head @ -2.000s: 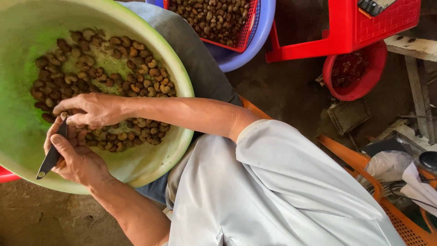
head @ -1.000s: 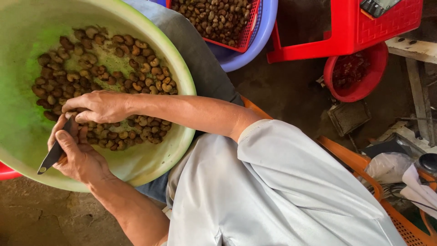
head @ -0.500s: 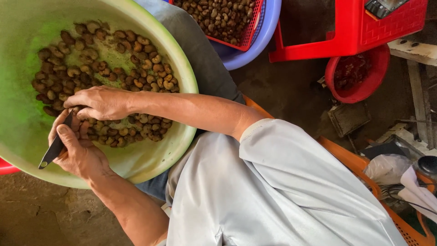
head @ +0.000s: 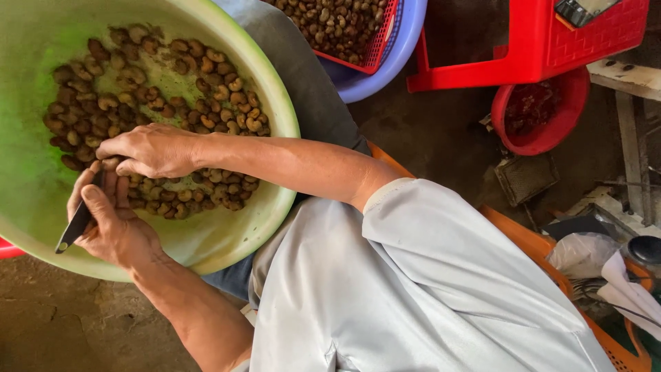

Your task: Manually scraping the outer skin or residue from individual nuts using a small hand tool

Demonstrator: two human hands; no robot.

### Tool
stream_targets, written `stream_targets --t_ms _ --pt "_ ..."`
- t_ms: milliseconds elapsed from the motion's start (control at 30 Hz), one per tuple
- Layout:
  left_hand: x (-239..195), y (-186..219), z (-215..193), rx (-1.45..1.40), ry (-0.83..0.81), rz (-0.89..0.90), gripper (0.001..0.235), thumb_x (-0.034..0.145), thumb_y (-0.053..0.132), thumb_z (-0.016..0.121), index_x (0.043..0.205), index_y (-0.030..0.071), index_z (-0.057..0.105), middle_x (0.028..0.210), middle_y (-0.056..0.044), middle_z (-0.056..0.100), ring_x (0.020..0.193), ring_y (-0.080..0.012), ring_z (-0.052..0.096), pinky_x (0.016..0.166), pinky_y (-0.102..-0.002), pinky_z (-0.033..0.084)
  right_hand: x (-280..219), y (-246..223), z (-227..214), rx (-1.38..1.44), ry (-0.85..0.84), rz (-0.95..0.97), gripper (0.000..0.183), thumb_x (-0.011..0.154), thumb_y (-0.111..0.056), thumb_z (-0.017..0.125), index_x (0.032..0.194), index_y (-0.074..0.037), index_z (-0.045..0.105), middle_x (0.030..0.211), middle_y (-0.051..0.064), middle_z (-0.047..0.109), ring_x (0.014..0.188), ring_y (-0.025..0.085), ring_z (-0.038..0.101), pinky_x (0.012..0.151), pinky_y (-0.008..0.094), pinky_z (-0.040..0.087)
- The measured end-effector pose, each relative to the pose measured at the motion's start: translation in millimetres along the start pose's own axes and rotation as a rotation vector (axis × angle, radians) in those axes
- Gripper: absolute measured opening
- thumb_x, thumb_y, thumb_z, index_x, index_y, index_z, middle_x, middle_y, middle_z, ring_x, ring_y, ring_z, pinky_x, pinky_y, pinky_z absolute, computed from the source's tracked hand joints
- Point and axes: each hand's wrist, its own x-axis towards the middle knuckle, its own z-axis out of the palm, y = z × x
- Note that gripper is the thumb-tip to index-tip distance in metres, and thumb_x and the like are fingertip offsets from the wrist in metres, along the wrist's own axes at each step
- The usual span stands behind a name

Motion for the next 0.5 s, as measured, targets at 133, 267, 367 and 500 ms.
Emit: stream_targets --t_ms 133,267,367,500 --pt "-1 8 5 0.017 -0.096 0.051 0.027 0.113 0.029 0.062 0.128 0.007 0.062 0.136 -0.015 0.063 0.131 -0.0328 0.065 0.106 -0.041 0.063 -1 6 0 -0.022 -0.028 0.046 0.028 0.099 -0.026 0.06 0.125 -0.017 0.056 0.104 0.009 0.081 0.081 0.024 0.074 0.067 0.041 0.051" --pt "-2 10 6 0.014 -0.041 0.008 0.03 0.112 0.033 0.063 0.127 0.007 0.062 0.13 -0.017 0.067 0.124 -0.0317 0.071 0.103 -0.039 0.066 -4 3 3 -0.046 -0.065 0.08 0.034 0.102 -0.032 0.057 0.131 -0.019 0.047 0.101 0.008 0.081 0.08 0.025 0.075 0.067 0.042 0.051" --pt "-1 3 4 0.0 -0.088 0.045 0.031 0.112 0.032 0.062 0.13 0.007 0.062 0.134 -0.012 0.064 0.13 -0.0296 0.065 0.108 -0.038 0.061 -6 -8 -2 0.081 -0.08 0.165 0.035 0.101 -0.038 0.054 0.133 -0.022 0.055 0.075 0.0 0.073 0.06 0.011 0.066 0.061 0.033 0.052" --pt "0 6 4 0.001 -0.06 0.044 0.029 0.111 0.033 0.063 0.127 0.008 0.064 0.131 -0.011 0.066 0.126 -0.0277 0.068 0.104 -0.036 0.062 3 12 6 0.059 0.018 0.091 0.043 0.097 -0.039 0.065 0.134 -0.016 0.063 0.135 0.011 0.065 0.123 0.028 0.066 0.099 0.044 0.055"
